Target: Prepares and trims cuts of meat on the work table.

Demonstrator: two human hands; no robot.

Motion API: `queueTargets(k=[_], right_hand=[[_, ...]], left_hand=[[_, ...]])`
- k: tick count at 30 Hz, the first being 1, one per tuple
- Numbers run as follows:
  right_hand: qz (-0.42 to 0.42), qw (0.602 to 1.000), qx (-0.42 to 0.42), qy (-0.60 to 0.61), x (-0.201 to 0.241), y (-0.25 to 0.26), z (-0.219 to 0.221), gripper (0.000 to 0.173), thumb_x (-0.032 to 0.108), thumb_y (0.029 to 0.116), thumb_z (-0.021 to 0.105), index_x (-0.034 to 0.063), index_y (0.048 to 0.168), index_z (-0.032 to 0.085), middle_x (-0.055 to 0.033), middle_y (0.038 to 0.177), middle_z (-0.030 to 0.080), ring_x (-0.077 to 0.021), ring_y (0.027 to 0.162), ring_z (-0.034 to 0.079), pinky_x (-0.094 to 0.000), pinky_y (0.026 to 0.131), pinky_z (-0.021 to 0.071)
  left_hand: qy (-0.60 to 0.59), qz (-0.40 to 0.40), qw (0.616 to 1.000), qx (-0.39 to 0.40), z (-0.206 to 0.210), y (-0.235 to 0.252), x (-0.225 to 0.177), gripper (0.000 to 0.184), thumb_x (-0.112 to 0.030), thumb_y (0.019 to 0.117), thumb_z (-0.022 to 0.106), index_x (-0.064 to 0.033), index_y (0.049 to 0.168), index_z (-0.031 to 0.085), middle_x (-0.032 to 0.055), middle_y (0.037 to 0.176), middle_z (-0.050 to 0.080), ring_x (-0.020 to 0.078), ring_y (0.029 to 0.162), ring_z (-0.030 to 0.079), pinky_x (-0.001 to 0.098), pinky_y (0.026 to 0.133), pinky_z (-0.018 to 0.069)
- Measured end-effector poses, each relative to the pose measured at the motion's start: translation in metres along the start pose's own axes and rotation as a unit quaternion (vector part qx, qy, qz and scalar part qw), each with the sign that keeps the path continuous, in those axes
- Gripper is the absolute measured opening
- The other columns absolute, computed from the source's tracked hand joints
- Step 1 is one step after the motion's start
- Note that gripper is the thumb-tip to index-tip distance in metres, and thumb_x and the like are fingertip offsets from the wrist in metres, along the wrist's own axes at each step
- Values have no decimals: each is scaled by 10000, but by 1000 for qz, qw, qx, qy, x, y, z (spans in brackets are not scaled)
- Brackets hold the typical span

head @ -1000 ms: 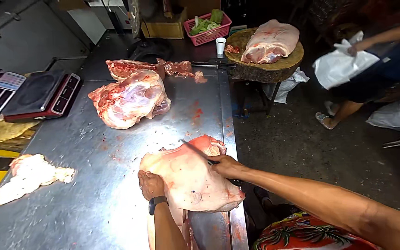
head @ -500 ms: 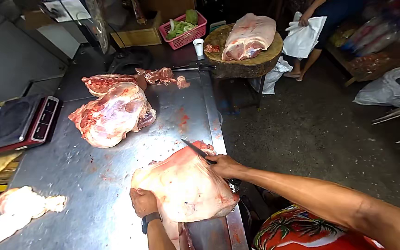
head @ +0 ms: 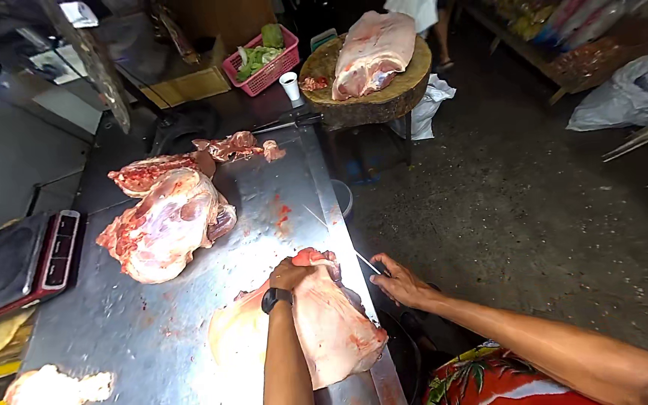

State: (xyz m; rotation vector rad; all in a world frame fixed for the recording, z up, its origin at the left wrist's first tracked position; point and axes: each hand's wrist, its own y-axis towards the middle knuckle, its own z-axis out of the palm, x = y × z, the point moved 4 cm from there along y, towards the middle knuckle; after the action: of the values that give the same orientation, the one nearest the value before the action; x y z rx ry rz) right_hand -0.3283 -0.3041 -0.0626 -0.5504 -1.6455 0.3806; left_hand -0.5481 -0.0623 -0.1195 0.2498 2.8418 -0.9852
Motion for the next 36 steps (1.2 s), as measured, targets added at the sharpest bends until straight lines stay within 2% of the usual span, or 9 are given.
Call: queueTargets(k=[2, 6, 11, 14, 20, 24, 29, 33, 36], right_hand=[[-1, 1000, -6, -28, -17, -2, -3, 460, 382, 1031, 572, 167, 1427, 478, -107, 888, 618, -206, 644, 592, -412, 624, 530], [-36, 996, 11, -80, -32, 4, 6, 476, 438, 1047, 538, 143, 1420, 522, -180, 1157, 687, -308, 1038, 684, -532, 929, 535], [-113, 983, 81, -120, -14, 6, 58, 479, 504, 1081, 394, 195, 1415, 543, -150, 1073, 717, -312, 991, 706, -552, 884, 549], [-137, 975, 114, -134, 0, 4, 84, 464, 434, 1101, 365, 121, 1389, 550, -165, 1277, 648, -312, 1173, 642, -529, 1018, 497], [-38, 985, 101, -135, -6, 11, 57, 443, 458, 1099, 349, 177, 1386, 536, -167, 1041, 700, -337, 1001, 690, -559, 885, 531], [-101, 980, 130, -113, -10, -25, 68, 435, 406, 1104, 382, 133, 1397, 551, -189, 1116, 694, -344, 1027, 687, -561, 916, 526], [-21, 987, 90, -129, -43, -11, 35, 425, 427, 1099, 379, 132, 1345, 561, -177, 1048, 696, -339, 999, 687, -563, 886, 530], [-143, 971, 129, -141, -34, -41, 38, 420, 429, 1092, 409, 159, 1364, 580, -159, 951, 704, -321, 872, 701, -545, 808, 549], [-121, 972, 126, -155, -51, -29, 30, 425, 416, 1092, 408, 133, 1357, 582, -183, 1000, 708, -344, 933, 702, -571, 850, 542]], left_hand=[[51, -37, 998, 29, -4, 1, -9, 725, -559, 687, 843, -73, 1205, 702, 217, 1213, 691, 403, 1181, 643, 651, 974, 500], [76, -38, 996, -4, -9, -24, -4, 627, -561, 693, 819, -56, 1056, 741, 211, 1103, 723, 399, 1093, 681, 649, 915, 530], [-19, -23, 998, -56, -22, -72, 29, 551, -512, 713, 849, -73, 1031, 756, 169, 1024, 742, 358, 1032, 699, 635, 925, 526], [-37, -23, 998, -54, -23, -86, 37, 512, -469, 716, 863, -63, 1007, 752, 158, 991, 743, 345, 1003, 703, 621, 913, 529], [-154, -29, 982, -104, -16, -112, 48, 405, -339, 723, 876, -51, 980, 751, 145, 939, 741, 304, 923, 711, 588, 867, 550], [-208, -32, 964, -160, -11, -139, 48, 364, -257, 714, 869, -37, 977, 748, 140, 919, 738, 282, 890, 712, 570, 831, 557], [-250, -14, 941, -225, 2, -169, 65, 341, -220, 706, 869, -28, 961, 747, 115, 873, 738, 232, 814, 713, 524, 777, 580], [-257, 22, 922, -287, 18, -191, 63, 301, -178, 696, 843, -25, 929, 729, 74, 808, 715, 159, 740, 688, 442, 707, 575], [-275, 32, 911, -306, 25, -202, 61, 251, -150, 691, 830, -39, 885, 716, 31, 759, 698, 103, 686, 666, 371, 663, 572]])
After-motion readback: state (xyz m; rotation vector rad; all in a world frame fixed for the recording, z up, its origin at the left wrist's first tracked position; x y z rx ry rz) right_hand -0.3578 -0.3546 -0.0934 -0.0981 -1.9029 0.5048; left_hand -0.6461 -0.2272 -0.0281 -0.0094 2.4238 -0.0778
